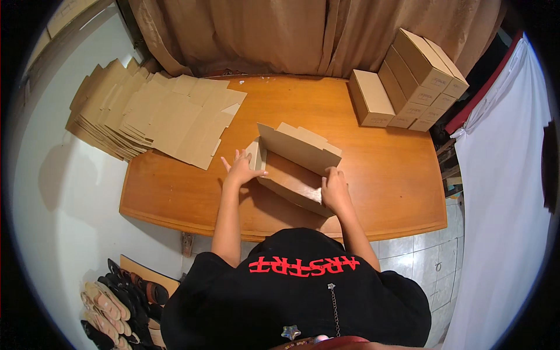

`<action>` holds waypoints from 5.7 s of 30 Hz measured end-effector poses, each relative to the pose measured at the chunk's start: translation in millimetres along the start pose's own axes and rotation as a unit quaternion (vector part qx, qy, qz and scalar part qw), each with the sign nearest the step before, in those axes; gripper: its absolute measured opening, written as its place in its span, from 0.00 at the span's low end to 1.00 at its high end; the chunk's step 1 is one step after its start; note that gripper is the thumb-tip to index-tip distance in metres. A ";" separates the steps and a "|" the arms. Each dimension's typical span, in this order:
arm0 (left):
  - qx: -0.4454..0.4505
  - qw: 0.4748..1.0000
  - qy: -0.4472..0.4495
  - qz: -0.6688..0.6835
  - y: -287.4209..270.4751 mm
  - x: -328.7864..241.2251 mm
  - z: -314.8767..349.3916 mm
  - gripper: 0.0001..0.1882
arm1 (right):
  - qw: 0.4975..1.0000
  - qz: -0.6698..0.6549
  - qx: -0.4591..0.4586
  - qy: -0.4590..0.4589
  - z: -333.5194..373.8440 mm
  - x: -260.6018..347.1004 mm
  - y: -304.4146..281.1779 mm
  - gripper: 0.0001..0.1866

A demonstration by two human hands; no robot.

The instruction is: Folding and assembling flat cardboard sheets into boxes on a wooden table.

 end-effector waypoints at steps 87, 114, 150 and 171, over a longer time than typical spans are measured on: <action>0.101 0.947 0.303 0.012 77.8 -117.8 81.6 0.34 | 0.956 -0.253 -0.134 0.062 17.9 -151.7 -4.1 0.19; -0.160 0.982 0.069 0.075 -14.9 -37.2 59.7 0.30 | 0.987 0.147 -0.044 0.055 1.1 -87.2 5.4 0.53; 0.193 0.944 0.248 0.100 67.2 -70.8 76.3 0.34 | 0.995 0.097 -0.010 0.035 -17.0 -103.1 14.0 0.52; 0.150 0.918 0.238 0.279 59.1 -65.9 59.9 0.16 | 0.983 -0.170 -0.050 0.050 -23.0 -164.1 26.0 0.44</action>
Point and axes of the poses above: each hand's wrist, its own z-axis away from the middle knuckle, its own y-axis out of the palm, x = y × z, the point moved 9 cm from there along -z, towards the middle knuckle, and after that the axes turned 14 degrees about -y, right-handed, at the moved point
